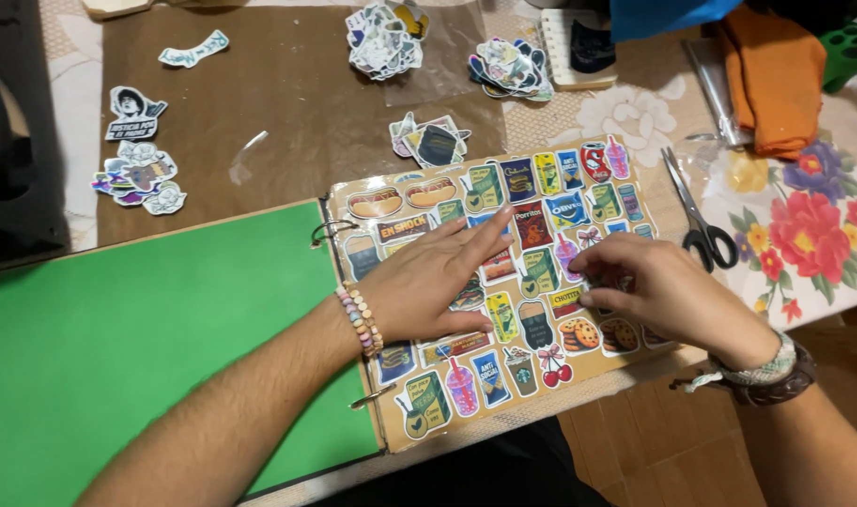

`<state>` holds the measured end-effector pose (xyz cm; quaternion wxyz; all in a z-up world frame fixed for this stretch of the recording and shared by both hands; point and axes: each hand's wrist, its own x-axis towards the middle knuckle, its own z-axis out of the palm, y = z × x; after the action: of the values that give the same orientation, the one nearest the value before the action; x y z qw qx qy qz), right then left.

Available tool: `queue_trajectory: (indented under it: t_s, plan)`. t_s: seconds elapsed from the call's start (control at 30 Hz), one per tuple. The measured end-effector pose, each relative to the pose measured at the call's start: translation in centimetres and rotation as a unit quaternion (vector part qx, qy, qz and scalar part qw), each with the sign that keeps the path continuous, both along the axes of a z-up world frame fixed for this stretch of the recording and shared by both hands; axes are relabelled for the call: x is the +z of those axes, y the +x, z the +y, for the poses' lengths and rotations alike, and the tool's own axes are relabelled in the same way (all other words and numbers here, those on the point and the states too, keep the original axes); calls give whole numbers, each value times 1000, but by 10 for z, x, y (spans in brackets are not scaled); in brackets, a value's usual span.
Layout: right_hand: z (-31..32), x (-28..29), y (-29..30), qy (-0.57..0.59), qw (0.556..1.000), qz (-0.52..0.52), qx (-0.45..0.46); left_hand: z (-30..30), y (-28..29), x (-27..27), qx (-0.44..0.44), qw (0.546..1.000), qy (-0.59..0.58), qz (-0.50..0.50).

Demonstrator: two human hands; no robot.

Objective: Organizing and placing various stickers into a collection binder, including peeling backings and trimming with scissors.

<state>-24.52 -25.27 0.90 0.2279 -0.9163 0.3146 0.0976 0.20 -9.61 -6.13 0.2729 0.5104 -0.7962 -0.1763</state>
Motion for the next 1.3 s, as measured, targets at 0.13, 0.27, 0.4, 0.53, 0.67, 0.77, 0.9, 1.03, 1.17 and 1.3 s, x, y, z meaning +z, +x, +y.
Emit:
queue_trajectory:
  t_s: [0.13, 0.27, 0.4, 0.53, 0.67, 0.77, 0.9, 1.03, 1.17, 1.3]
  plan:
    - [6, -5, -6, 14, 1000, -22, 15, 1, -1, 1, 1, 1000, -3, -13]
    - [13, 0, -3, -9, 999, 36, -9, 2, -1, 4, 1, 1000, 1, -17]
    - [9, 0, -7, -29, 1000, -2, 6, 1, -1, 2, 1, 1000, 4, -14]
    - [5, 4, -19, -53, 997, 46, -26, 2, 0, 4, -10, 1000, 0, -3]
    - [15, -2, -27, 19, 999, -15, 46, 0, 0, 4, -6, 1000, 12, -19]
    - [31, -1, -23, -3, 999, 13, 30, 1, -1, 3, -1, 1000, 12, -23]
    - [39, -1, -20, -46, 994, 96, 1, 0, -1, 3, 0, 1000, 10, -26]
    - [31, -2, -18, -39, 994, 102, 17, 1, 0, 3, -4, 999, 15, -28]
    - [5, 13, -26, -1, 999, 1, -37, 1, 1, 2, -3, 1000, 1, -16]
    - [-18, 25, -54, -96, 980, -83, -154, 0, 1, 8, 11, 997, 79, 16]
